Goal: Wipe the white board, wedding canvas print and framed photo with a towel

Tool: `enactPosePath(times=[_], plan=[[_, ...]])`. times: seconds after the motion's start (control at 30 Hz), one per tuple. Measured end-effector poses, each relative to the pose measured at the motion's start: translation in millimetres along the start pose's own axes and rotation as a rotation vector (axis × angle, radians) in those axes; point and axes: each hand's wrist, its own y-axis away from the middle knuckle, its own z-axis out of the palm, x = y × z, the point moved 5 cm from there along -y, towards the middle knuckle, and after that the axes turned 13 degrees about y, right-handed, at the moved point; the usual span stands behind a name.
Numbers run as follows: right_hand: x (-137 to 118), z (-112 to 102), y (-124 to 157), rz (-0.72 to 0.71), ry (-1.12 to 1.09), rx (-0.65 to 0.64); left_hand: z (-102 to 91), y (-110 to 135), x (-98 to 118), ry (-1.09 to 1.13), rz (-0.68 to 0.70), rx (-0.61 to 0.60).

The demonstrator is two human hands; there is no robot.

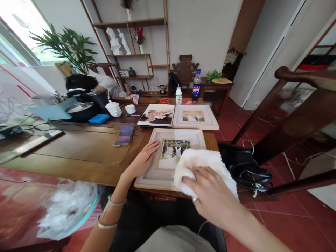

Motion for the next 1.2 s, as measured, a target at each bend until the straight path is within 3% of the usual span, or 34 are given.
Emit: enactPosePath(times=[0.27, 0.37, 0.5, 0.77, 0.9, 1.0, 1.2], plan=[[74.5, 41.6, -54.9, 0.149, 0.092, 0.119, -0.1, -2.5, -4.5, 0.027, 0.007, -0.018], [82.3, 51.6, -78.7, 0.139, 0.144, 0.098, 0.1, -2.9, -6.4, 0.031, -0.004, -0.001], [59.3, 49.9, -82.9, 0.107, 0.168, 0.017, 0.6, -5.0, -6.6, 0.022, 0.003, 0.008], [-19.1, -1.6, -13.1, -0.092, -0.140, -0.109, -0.2, -7.1, -5.2, 0.032, 0.017, 0.002], [-28.7, 0.6, -12.1, -0.144, -0.258, -0.072, -0.7, -6.4, -3.8, 0.031, 0.009, 0.006], [-7.1, 19.8, -31.7, -0.058, -0.179, -0.014, -1.2, -6.3, -4.3, 0.030, 0.004, 0.013], [64.0, 44.8, -87.1, 0.125, 0.092, 0.112, -0.9, -5.8, -6.8, 0.045, 0.008, 0.018]])
